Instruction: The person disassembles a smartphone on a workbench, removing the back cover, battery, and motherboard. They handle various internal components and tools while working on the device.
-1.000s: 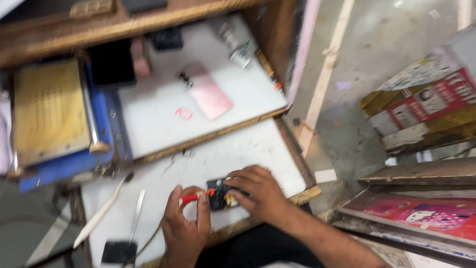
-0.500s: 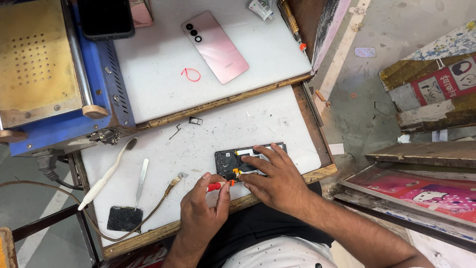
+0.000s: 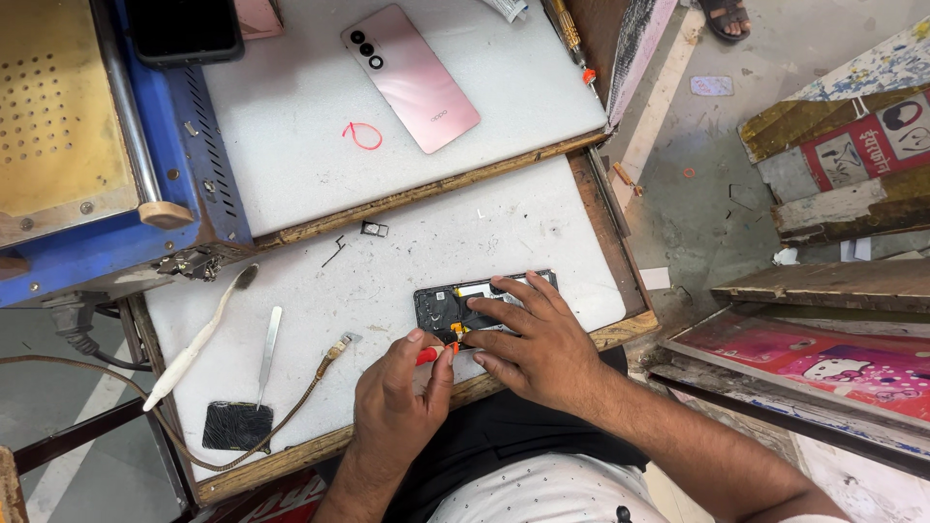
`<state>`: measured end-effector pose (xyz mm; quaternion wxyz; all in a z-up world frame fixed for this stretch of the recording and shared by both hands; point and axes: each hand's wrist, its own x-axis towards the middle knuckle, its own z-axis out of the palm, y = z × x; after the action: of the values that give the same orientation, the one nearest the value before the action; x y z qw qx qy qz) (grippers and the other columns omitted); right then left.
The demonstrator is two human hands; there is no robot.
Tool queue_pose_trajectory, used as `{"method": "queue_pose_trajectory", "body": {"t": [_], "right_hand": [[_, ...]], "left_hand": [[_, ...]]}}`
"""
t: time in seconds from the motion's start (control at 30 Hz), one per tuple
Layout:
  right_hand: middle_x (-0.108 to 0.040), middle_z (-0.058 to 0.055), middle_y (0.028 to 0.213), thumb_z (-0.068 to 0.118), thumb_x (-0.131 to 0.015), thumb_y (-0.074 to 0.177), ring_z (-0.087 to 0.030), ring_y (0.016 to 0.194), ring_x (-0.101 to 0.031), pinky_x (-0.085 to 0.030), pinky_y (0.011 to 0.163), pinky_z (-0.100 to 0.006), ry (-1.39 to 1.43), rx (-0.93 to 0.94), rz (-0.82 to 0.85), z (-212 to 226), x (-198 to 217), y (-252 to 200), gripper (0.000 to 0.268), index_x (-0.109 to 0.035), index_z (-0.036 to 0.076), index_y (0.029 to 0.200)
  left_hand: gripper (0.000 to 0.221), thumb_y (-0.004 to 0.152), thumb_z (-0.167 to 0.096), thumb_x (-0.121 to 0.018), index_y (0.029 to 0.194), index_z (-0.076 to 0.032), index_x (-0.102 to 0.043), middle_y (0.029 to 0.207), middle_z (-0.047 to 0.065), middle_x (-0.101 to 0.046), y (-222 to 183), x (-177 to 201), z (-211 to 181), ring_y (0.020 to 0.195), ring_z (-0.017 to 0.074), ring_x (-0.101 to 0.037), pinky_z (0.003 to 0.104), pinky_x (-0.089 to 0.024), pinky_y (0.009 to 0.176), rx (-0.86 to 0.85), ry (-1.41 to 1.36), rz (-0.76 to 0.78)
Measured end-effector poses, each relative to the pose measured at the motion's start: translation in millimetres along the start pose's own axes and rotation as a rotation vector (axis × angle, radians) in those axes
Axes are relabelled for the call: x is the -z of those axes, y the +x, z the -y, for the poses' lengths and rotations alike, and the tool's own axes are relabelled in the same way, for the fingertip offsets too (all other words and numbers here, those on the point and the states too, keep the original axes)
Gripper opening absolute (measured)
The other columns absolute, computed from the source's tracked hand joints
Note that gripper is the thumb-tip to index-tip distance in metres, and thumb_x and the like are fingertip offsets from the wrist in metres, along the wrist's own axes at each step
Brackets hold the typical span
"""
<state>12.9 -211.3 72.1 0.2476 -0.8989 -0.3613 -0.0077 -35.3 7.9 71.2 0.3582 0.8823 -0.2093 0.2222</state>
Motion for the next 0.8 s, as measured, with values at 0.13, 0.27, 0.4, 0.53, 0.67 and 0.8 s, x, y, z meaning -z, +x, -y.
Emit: {"method": "queue_pose_trajectory", "body": {"t": [0.13, 0.27, 0.4, 0.53, 0.67, 0.8], "right_hand": [[-0.057, -0.005, 0.138, 0.039, -0.075, 0.09, -0.03, 0.143, -0.039, -0.025, 0.121, -0.064, -0.012, 0.007, -0.01, 0.0, -0.7, -0.3, 0.026, -0.074, 0.024, 0.112], [-0.056, -0.005, 0.139, 0.038, -0.076, 0.089, -0.03, 0.144, -0.039, -0.026, 0.121, -0.064, -0.002, -0.003, -0.011, -1.1, -1.6, -1.3, 0.027, -0.074, 0.025, 0.112], [-0.056, -0.005, 0.14, 0.039, -0.077, 0.087, -0.031, 0.144, -0.039, -0.026, 0.12, -0.064, -0.001, -0.002, -0.002, -1.4, -2.2, -1.2, 0.031, -0.074, 0.022, 0.113], [-0.055, -0.005, 0.141, 0.039, -0.08, 0.084, -0.031, 0.144, -0.04, -0.027, 0.121, -0.065, 0.002, -0.012, 0.005, -1.6, -1.1, 0.5, 0.031, -0.075, 0.02, 0.108], [-0.057, -0.008, 0.14, 0.03, -0.083, 0.077, -0.035, 0.14, -0.043, -0.03, 0.117, -0.065, 0.045, -0.001, -0.038, 1.6, 4.0, 1.8, 0.034, -0.077, 0.019, 0.108], [-0.059, -0.008, 0.142, 0.021, -0.083, 0.075, -0.037, 0.141, -0.045, -0.034, 0.115, -0.063, 0.083, -0.007, -0.1, 0.8, 4.7, -0.5, 0.036, -0.08, 0.018, 0.11]], "left_hand": [[0.069, 0.094, -0.003, -0.075, 0.144, -0.006, -0.027, 0.095, 0.016, -0.07, 3.5, 0.9, -4.6, 0.082, 0.0251, -0.076, 0.035, -0.064, 0.065, -0.026, 0.037, 0.012], [0.072, 0.094, 0.001, -0.074, 0.148, -0.015, -0.029, 0.109, 0.017, -0.068, 15.4, 9.3, -12.2, 0.091, 0.027, -0.075, 0.037, -0.065, 0.073, -0.045, -0.045, 0.096], [0.077, 0.086, -0.003, -0.076, 0.145, -0.027, -0.035, 0.12, 0.017, -0.061, 29.1, 19.2, -22.7, 0.114, 0.0355, -0.068, 0.049, -0.061, 0.095, -0.082, 0.012, 0.145], [0.071, 0.087, 0.005, -0.072, 0.145, -0.025, -0.047, 0.125, 0.013, -0.065, 38.1, 25.3, -28.2, 0.119, 0.0298, -0.066, 0.048, -0.057, 0.099, 0.054, -0.152, 0.309], [0.058, 0.086, 0.003, -0.071, 0.137, -0.022, -0.058, 0.122, 0.011, -0.061, 36.0, 24.4, -29.1, 0.121, 0.032, -0.061, 0.059, -0.049, 0.114, 0.005, -0.066, 0.226], [0.057, 0.078, 0.003, -0.066, 0.131, -0.018, -0.063, 0.128, 0.013, -0.064, 30.6, 18.8, -19.9, 0.128, 0.042, -0.058, 0.059, -0.049, 0.106, -0.036, -0.134, 0.321]]}}
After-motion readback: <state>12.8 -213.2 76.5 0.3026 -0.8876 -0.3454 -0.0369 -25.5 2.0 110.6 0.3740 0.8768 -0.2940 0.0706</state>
